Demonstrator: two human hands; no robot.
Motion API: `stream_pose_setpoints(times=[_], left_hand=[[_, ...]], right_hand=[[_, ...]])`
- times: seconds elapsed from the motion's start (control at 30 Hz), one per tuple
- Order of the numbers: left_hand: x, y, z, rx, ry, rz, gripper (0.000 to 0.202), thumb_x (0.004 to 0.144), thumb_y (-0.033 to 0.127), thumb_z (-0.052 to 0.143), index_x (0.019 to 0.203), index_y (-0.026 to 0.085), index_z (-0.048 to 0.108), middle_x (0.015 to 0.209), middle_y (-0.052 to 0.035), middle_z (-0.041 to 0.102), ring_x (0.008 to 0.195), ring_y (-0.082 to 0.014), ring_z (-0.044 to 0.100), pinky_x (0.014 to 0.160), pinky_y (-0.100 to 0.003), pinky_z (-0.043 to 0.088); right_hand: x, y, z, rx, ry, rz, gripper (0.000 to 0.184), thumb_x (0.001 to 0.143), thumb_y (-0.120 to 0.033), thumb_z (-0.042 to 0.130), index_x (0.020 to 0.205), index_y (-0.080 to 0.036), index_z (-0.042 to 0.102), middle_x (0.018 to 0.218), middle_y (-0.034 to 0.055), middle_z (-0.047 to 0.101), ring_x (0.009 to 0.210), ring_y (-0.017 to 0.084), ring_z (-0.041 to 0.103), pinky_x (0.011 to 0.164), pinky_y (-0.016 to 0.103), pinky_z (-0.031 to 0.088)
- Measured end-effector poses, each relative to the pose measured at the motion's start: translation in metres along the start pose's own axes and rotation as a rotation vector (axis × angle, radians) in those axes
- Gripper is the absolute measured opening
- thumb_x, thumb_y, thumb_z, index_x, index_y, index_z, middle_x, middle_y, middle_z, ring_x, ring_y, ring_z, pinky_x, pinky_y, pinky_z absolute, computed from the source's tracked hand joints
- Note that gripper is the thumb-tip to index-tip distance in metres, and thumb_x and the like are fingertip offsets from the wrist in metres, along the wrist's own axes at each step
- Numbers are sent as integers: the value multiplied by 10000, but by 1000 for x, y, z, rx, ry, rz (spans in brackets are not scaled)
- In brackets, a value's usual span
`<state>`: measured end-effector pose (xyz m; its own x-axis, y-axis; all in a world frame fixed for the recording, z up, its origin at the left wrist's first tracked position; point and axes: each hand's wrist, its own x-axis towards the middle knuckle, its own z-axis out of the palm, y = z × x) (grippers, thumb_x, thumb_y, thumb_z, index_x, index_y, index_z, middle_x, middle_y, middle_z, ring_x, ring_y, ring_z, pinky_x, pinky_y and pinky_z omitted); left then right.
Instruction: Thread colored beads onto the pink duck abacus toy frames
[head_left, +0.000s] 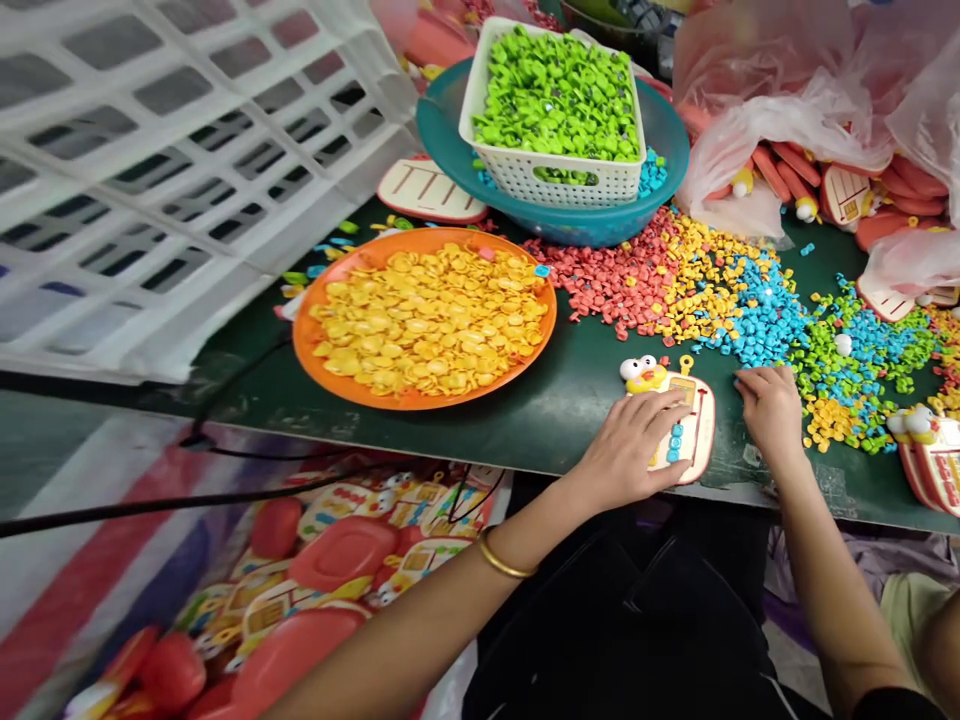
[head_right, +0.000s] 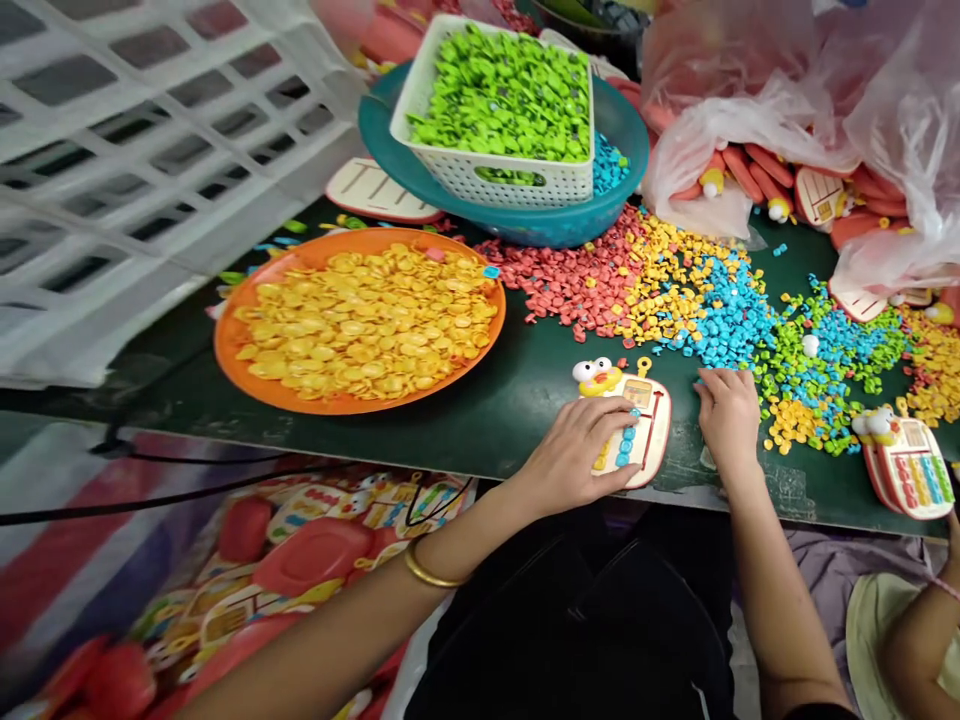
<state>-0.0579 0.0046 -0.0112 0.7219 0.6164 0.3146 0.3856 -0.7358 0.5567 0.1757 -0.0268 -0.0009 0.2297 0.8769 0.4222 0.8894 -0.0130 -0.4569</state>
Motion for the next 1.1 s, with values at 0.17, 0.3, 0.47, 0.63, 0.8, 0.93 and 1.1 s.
stream_pose_setpoints(times=[0.17,0.3,0.47,0.63,0.8,0.93,1.1], left_hand=[[2,4,-4,-19,-35,0,489,895,451,607,1314,202,565,1345,-88,620,1267,-291,501,1086,-442,349],[1,4,-3,-51,-46,-14,465,888,430,615,1294,209,573,1305,-82,635,1249,-280,519,1078,-437,363],[-1,3,0,-78,7,-60,624,786,513,703,1291,186,539,1304,-133,583,1262,-312,495,1094,-472,384],[-1,2,0,-72,-11,-60,587,771,506,719,1244,202,548,1288,-128,583,1258,-319,493,1074,-484,402],[1,1,-2,-58,-33,-68,589,779,510,712,1233,174,545,1306,-151,570,1265,-329,489,1064,-489,402],[3,4,-5,-71,-72,-74,557,774,483,726,1222,201,552,1295,-125,590,1262,-319,497,1067,-482,387],[3,6,-6,-71,-50,-67,568,780,468,720,1240,182,547,1283,-131,597,1246,-312,512,1056,-469,395]], right_hand=[[7,-4,1,149,-114,-20,206,938,-287,567,923,-245,769,896,69,716,896,239,576,817,411,501],[-4,-27,13,233,-154,31,211,930,-291,573,920,-232,775,909,70,672,899,223,596,820,392,508],[-24,-33,16,215,-157,-45,255,958,-274,516,1012,-242,762,957,75,620,929,216,589,827,384,517],[-36,-35,15,154,-110,-83,280,976,-238,478,1068,-248,743,962,89,616,932,225,577,812,387,524],[-24,-35,13,115,-202,-124,261,966,-231,496,1049,-259,742,981,89,635,941,229,576,823,377,525],[-6,-29,13,107,-211,-100,252,957,-230,502,1066,-221,730,992,94,634,939,229,594,834,370,520],[4,-25,13,-22,-310,-214,224,968,-222,492,949,-199,713,924,89,602,876,225,559,770,349,493]])
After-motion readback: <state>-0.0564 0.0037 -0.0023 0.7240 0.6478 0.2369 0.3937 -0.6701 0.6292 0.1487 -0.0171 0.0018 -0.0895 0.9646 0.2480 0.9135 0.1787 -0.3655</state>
